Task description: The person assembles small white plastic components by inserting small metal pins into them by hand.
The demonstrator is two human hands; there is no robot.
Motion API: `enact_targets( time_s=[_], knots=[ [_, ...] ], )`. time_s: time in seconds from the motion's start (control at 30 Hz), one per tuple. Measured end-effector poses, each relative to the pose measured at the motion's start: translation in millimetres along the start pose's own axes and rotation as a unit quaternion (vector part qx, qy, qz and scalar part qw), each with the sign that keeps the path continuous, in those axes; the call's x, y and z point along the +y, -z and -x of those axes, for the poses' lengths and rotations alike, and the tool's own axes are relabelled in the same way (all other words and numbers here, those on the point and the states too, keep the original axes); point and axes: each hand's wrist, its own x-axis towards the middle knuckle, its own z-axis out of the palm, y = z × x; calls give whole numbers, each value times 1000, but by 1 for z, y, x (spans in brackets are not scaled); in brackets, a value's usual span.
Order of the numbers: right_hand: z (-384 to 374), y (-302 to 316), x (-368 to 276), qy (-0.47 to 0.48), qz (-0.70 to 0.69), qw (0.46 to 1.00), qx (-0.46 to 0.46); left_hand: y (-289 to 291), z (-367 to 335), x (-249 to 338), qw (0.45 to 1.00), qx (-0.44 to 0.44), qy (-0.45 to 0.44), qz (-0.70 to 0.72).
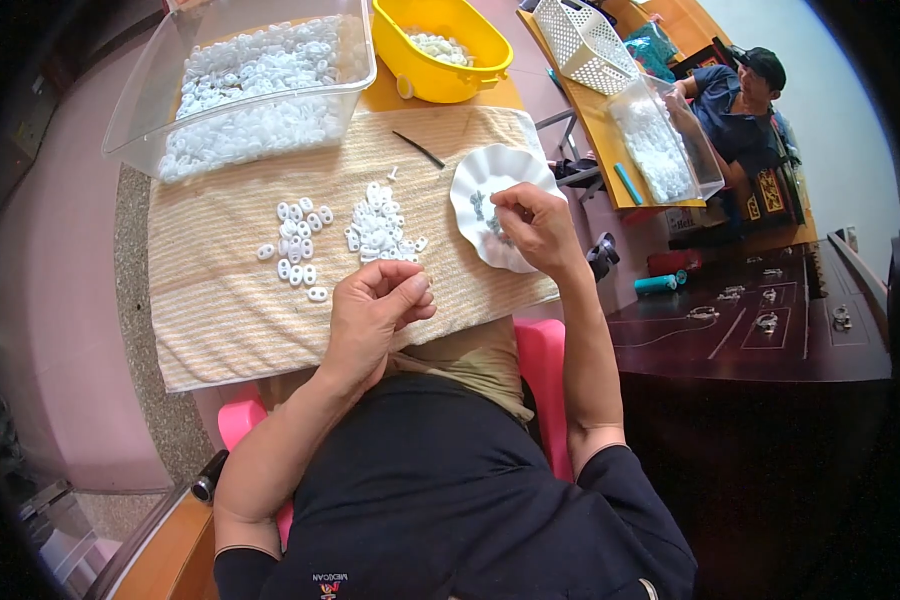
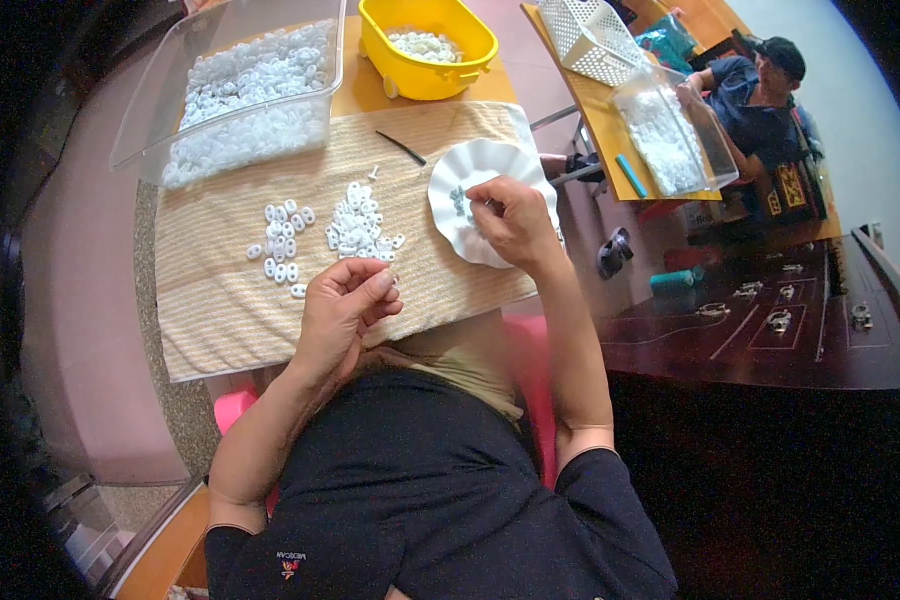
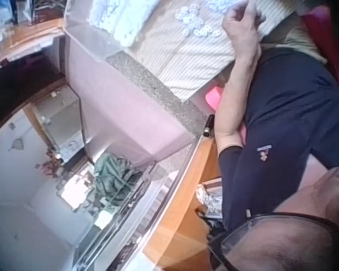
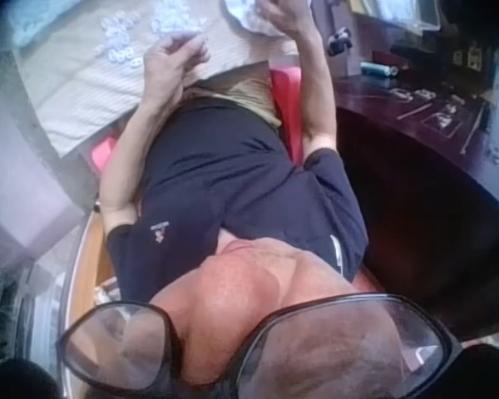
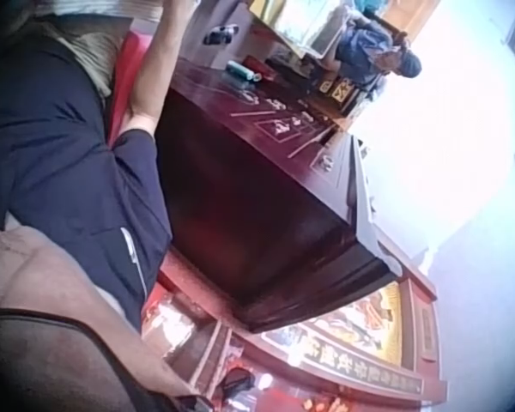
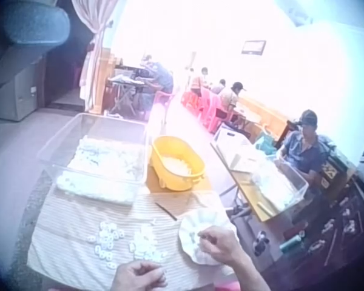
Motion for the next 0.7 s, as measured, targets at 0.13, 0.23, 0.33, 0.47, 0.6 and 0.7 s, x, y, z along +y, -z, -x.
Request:
enact_targets(
  time_s=[0.13, 0.23, 0.33, 0.47, 0.6, 0.7],
  knots=[
    [6, -7, -12, -8, -95, 995, -30, 0, 0, -1, 1000, 5, 0, 5],
    [11, -14, -21, -7, -165, 985, -52, 1, -2, 0, 1000, 2, -5, 7],
    [20, -24, -28, -43, -289, 951, -96, 1, -3, 1, 1000, 8, -16, 21],
    [30, -42, -34, -49, -343, 930, -124, 3, -4, 2, 1000, 8, -6, 28],
    [36, -52, -36, -56, -352, 923, -146, 5, -4, 0, 999, 14, -2, 38],
    [38, -57, -32, -63, -366, 917, -148, 5, -6, 0, 999, 10, 1, 41]
  ],
)
